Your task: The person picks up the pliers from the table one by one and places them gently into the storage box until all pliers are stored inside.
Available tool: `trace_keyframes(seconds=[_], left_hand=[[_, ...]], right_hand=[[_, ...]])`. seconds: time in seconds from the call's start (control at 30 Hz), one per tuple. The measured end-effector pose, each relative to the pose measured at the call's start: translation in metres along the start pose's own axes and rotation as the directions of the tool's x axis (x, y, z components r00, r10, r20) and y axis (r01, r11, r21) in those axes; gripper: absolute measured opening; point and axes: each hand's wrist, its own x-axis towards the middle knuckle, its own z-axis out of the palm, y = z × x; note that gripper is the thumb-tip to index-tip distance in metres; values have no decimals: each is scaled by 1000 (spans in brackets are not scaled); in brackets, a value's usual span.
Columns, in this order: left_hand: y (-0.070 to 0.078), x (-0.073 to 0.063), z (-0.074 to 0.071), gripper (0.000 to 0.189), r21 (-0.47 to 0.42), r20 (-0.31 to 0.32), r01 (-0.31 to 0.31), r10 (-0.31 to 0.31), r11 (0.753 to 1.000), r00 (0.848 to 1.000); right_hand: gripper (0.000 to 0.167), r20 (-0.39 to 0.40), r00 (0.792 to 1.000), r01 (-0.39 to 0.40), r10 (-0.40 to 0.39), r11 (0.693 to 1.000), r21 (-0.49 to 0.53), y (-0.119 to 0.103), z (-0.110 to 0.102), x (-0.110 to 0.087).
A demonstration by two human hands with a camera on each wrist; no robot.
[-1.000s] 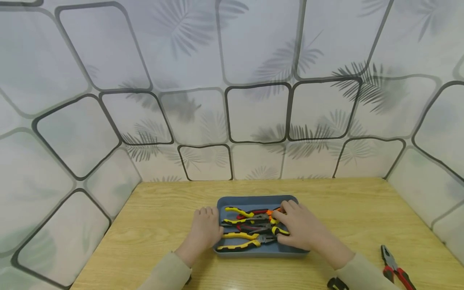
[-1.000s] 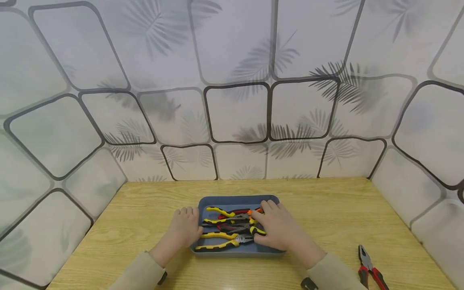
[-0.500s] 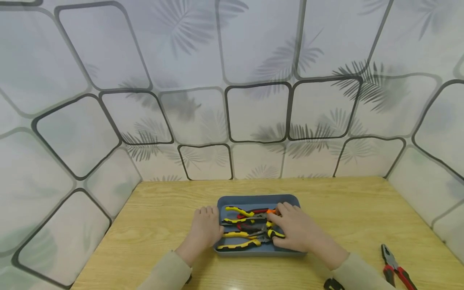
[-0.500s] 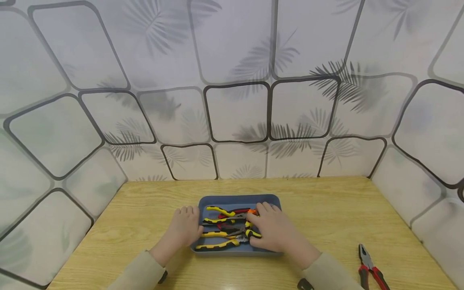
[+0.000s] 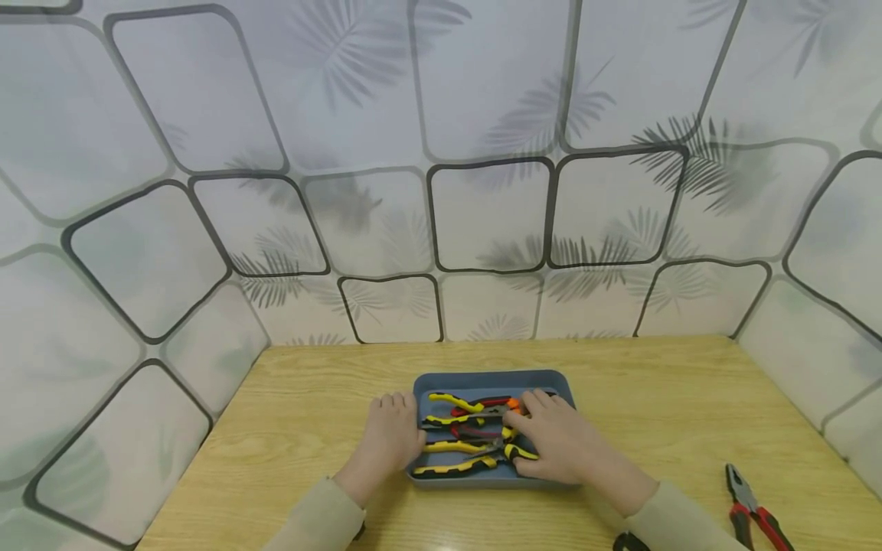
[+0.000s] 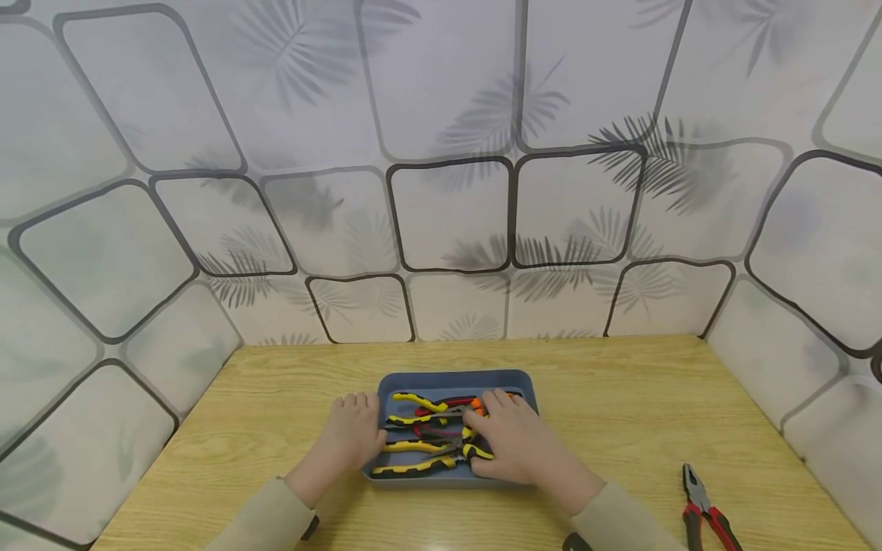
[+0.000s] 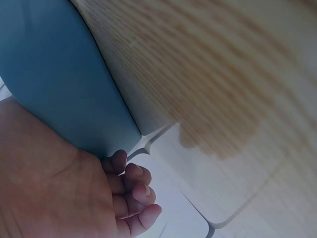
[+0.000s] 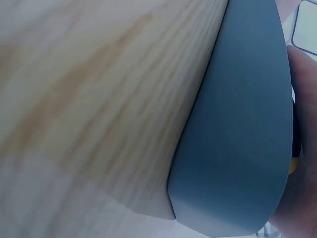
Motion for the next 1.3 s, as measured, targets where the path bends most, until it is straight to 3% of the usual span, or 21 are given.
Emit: trace_keyframes(seconds=[0.37, 0.6, 0.83, 1.3], left_hand=[[0, -1, -2, 44, -8, 0, 0, 0, 1000, 1000], [-1, 1, 1, 45, -15, 22, 3, -2, 1000, 1000], [0, 1, 0, 45, -11, 14, 3, -3, 1000, 1000], [0, -1, -4, 43, -12, 1, 3, -3, 1000, 1000]], right_hand=[[47, -34, 999, 26, -25, 1000, 17, -1, 1, -1], [36, -96, 995, 18, -11, 997, 78, -1, 0, 0], [33, -146, 989, 22, -12, 997, 68, 0, 0, 3], [36, -117, 993, -11, 23, 995, 104, 2, -3, 1]])
